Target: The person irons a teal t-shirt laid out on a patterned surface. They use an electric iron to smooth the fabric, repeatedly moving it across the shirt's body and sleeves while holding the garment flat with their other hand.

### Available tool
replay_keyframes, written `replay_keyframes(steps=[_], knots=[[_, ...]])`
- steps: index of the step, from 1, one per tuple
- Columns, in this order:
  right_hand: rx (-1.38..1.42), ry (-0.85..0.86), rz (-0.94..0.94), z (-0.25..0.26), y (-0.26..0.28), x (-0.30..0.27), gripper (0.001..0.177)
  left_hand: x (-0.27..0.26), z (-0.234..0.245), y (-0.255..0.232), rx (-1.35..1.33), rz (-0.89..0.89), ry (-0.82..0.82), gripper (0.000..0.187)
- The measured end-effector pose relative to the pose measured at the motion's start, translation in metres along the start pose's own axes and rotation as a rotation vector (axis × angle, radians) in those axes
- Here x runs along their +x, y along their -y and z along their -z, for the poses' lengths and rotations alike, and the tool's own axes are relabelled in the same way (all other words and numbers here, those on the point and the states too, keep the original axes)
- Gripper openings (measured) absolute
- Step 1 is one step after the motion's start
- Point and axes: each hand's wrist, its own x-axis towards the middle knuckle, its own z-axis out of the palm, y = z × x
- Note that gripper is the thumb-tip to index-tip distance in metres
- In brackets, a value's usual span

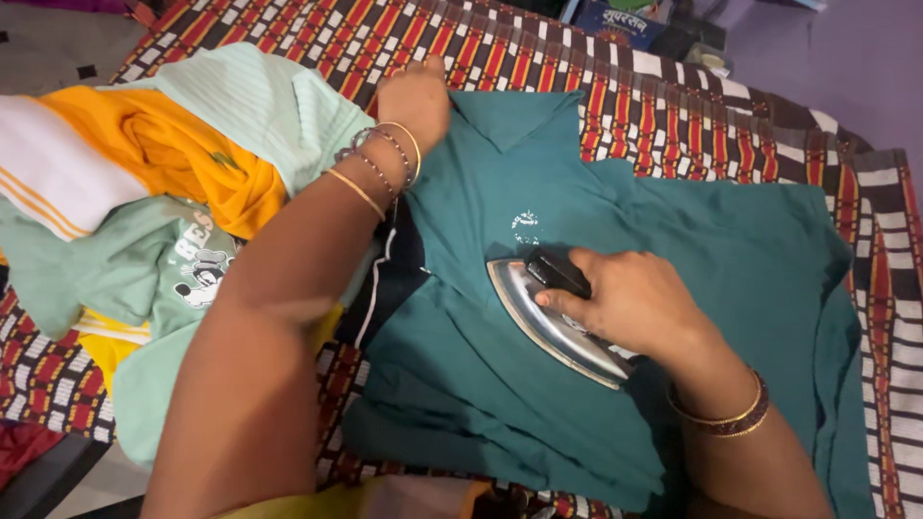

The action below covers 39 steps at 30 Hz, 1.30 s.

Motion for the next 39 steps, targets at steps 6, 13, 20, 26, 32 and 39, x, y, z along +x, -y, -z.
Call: replay_keyframes(steps=[6,13,20,26,32,39], knots=[[-0.088,-0.06,-0.139,-0.002,0.006,-0.006,0.058,-0.085,0.106,-0.034,0.063,-0.387,-0.135,0.037],[-0.027,-0.057,0.072,0.004,-0.008,-0.019,0.068,-0.178,0.184,0.0,0.13,-0.679,0.045,0.036],[0.052,0.06,0.001,-0.003,-0.01,-0.004,0.062,-0.175,0.17,0.024,0.043,-0.714,0.13,0.023],[0.025,0.001,0.098,-0.003,-0.012,0.011,0.064,-0.186,0.18,0.021,0.095,-0.696,0.105,0.017],[-0.059,-0.081,0.12,-0.003,0.004,0.055,0.069,-0.184,0.188,0.02,0.012,-0.722,0.047,0.017],[-0.103,-0.372,0.13,0.001,0.031,0.136,0.067,-0.188,0.183,0.021,-0.1,-0.679,0.097,0.014]])
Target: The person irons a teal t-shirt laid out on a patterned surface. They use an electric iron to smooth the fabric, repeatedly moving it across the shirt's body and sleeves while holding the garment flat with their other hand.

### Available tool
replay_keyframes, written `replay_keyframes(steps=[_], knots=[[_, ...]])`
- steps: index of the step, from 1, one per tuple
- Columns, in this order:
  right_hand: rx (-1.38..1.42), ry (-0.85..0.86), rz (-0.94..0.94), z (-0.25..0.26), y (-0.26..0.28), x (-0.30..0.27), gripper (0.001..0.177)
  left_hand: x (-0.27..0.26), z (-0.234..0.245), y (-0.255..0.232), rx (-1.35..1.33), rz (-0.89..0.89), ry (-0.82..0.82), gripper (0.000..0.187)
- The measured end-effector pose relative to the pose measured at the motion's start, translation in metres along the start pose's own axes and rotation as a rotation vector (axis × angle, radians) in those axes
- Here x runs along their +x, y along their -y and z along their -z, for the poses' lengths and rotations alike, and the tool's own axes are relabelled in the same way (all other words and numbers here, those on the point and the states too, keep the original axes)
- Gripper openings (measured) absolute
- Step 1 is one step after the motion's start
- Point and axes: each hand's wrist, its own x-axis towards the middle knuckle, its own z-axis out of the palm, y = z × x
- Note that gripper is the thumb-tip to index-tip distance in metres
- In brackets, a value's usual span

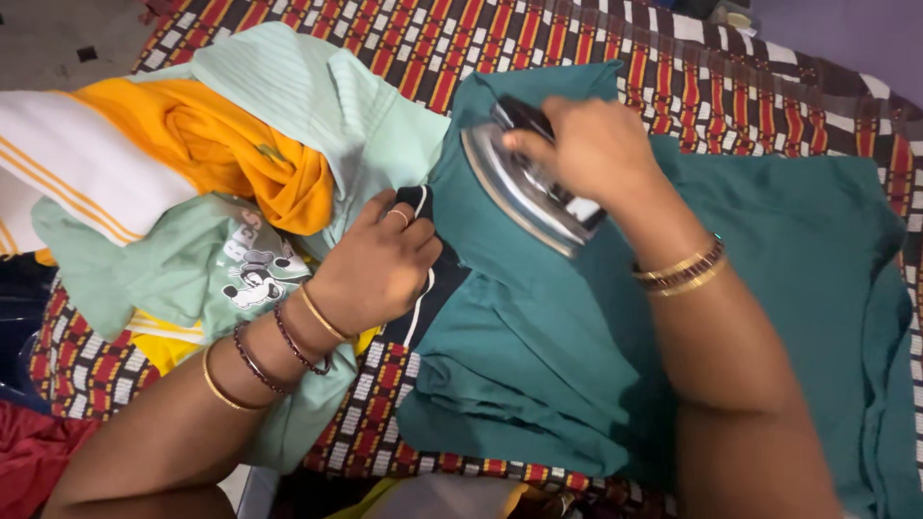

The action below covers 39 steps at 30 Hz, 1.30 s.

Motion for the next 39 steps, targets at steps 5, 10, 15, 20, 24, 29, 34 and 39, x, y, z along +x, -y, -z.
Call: replay_keyframes(steps=[5,10,15,20,24,29,34,39], knots=[[0.052,-0.079,-0.087,-0.007,0.007,0.028,0.062,0.002,0.003,0.001,-0.033,-0.001,-0.002,0.011],[0.107,-0.022,-0.113,-0.006,0.005,0.02,0.06,0.006,0.011,-0.001,-0.063,0.04,-0.025,0.014],[0.043,0.109,-0.079,0.007,0.002,-0.032,0.055,0.01,0.015,0.0,-0.07,0.047,0.001,0.05],[0.089,0.331,-0.071,0.032,0.002,-0.084,0.06,0.073,-0.018,0.05,0.008,0.17,0.081,0.019],[0.149,0.355,-0.071,0.04,0.003,-0.097,0.062,0.121,-0.077,0.107,-0.043,0.431,0.255,0.022],[0.133,0.304,-0.053,0.038,0.002,-0.098,0.064,0.124,-0.133,0.129,-0.077,0.572,0.308,0.023],[0.096,0.293,-0.042,0.036,0.001,-0.095,0.067,0.108,-0.139,0.155,-0.123,0.613,0.236,0.022],[0.086,0.234,0.025,0.031,0.009,-0.074,0.067,0.11,-0.135,0.147,-0.107,0.593,0.202,0.019]])
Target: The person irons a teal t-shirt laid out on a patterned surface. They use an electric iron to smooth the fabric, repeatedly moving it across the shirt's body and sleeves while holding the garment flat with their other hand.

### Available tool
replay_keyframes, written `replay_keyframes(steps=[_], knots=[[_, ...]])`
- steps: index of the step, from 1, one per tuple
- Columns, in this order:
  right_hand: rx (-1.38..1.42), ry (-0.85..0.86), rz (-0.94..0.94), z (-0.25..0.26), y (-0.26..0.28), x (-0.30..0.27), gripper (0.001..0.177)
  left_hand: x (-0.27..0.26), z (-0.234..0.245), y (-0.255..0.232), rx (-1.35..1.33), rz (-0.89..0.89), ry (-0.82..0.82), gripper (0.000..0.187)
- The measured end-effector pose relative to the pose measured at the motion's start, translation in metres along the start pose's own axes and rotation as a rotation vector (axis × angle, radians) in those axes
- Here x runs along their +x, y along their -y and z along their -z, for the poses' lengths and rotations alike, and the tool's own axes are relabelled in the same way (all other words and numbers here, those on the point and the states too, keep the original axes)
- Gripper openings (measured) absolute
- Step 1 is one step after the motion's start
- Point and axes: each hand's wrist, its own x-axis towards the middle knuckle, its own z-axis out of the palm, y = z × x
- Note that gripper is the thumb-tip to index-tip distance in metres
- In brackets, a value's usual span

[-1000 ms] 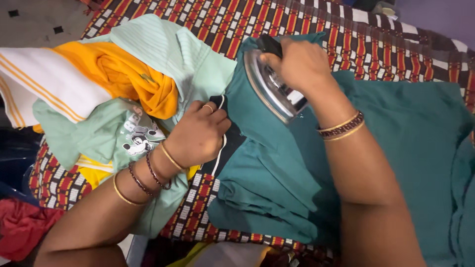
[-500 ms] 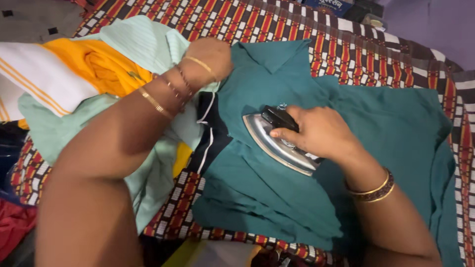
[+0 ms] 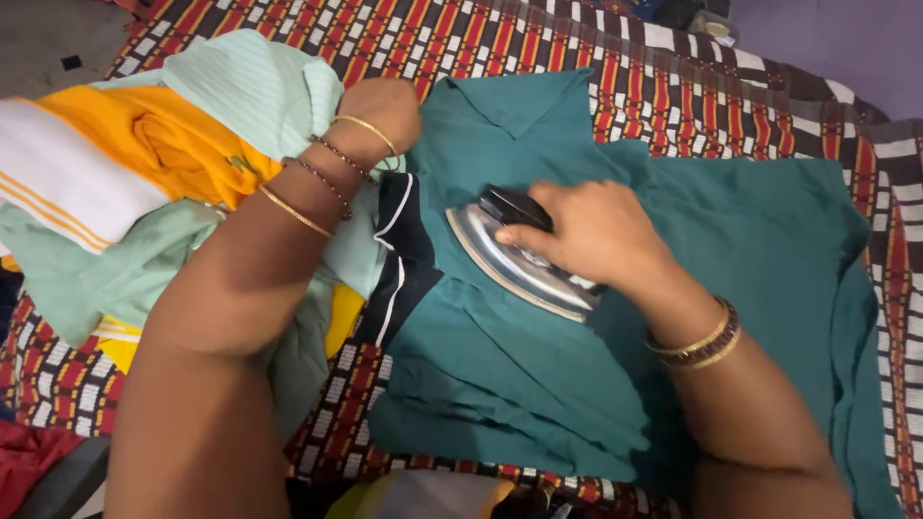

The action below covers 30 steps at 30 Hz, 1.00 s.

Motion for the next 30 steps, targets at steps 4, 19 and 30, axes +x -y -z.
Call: replay_keyframes(steps=[4,19,30], knots=[[0.002,-0.047,0.002,-0.001,0.011,0.03,0.064,-0.044,0.034,-0.031,0.16,-0.187,-0.33,0.021],[0.08,-0.13,-0.015,-0.001,0.029,0.083,0.061,-0.193,0.081,-0.088,0.259,-0.256,-0.139,0.028],[0.081,0.112,0.031,-0.001,0.007,0.042,0.059,-0.196,0.085,-0.085,0.267,-0.309,-0.263,0.03]])
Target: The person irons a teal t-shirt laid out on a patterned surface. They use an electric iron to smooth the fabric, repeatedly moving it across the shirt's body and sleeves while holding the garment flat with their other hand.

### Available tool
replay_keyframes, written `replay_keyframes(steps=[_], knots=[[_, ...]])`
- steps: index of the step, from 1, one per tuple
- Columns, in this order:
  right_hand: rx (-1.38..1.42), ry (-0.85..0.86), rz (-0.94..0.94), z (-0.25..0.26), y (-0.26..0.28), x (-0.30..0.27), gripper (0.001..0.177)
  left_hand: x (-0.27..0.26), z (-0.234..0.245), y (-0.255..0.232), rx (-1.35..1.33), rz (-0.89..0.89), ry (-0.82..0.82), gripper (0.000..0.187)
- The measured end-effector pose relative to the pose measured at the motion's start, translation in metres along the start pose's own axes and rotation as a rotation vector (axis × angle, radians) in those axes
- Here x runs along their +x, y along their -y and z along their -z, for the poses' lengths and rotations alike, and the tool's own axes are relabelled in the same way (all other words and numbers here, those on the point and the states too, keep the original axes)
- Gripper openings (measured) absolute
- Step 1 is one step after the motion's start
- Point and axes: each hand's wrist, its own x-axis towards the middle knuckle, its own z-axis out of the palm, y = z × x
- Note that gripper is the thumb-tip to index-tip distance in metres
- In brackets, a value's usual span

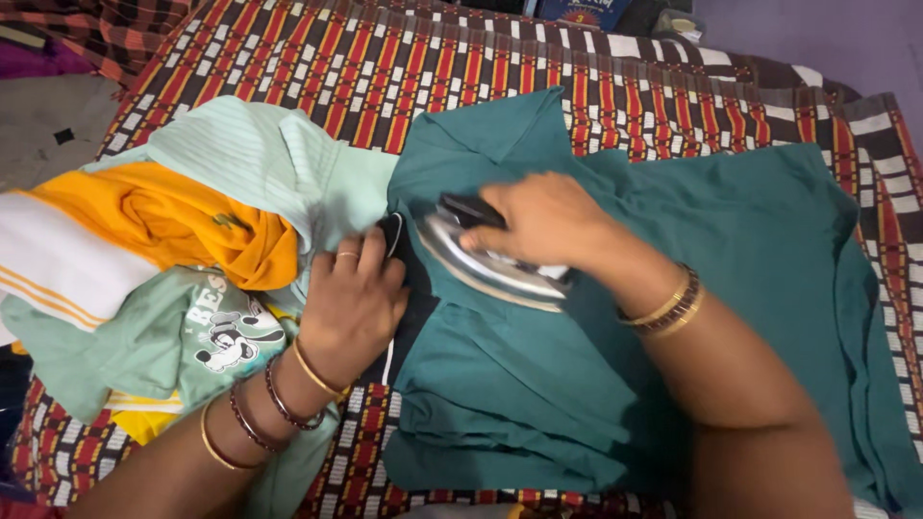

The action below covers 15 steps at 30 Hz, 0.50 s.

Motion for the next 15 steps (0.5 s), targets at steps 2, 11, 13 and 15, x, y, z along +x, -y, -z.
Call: replay_keyframes(steps=[2,11,13,15], knots=[[-0.036,0.019,0.031,0.0,-0.006,-0.018,0.063,0.0,0.002,-0.002,0.078,0.006,-0.023,0.037],[-0.025,-0.203,0.023,-0.003,-0.001,-0.01,0.066,-0.003,0.0,-0.009,0.001,0.035,0.147,0.015],[-0.047,-0.215,0.038,-0.002,0.006,0.007,0.066,-0.004,-0.001,-0.008,0.011,0.015,0.12,0.012],[-0.067,-0.231,0.069,-0.004,0.013,0.023,0.065,-0.004,-0.001,-0.008,0.017,0.013,0.142,0.011]])
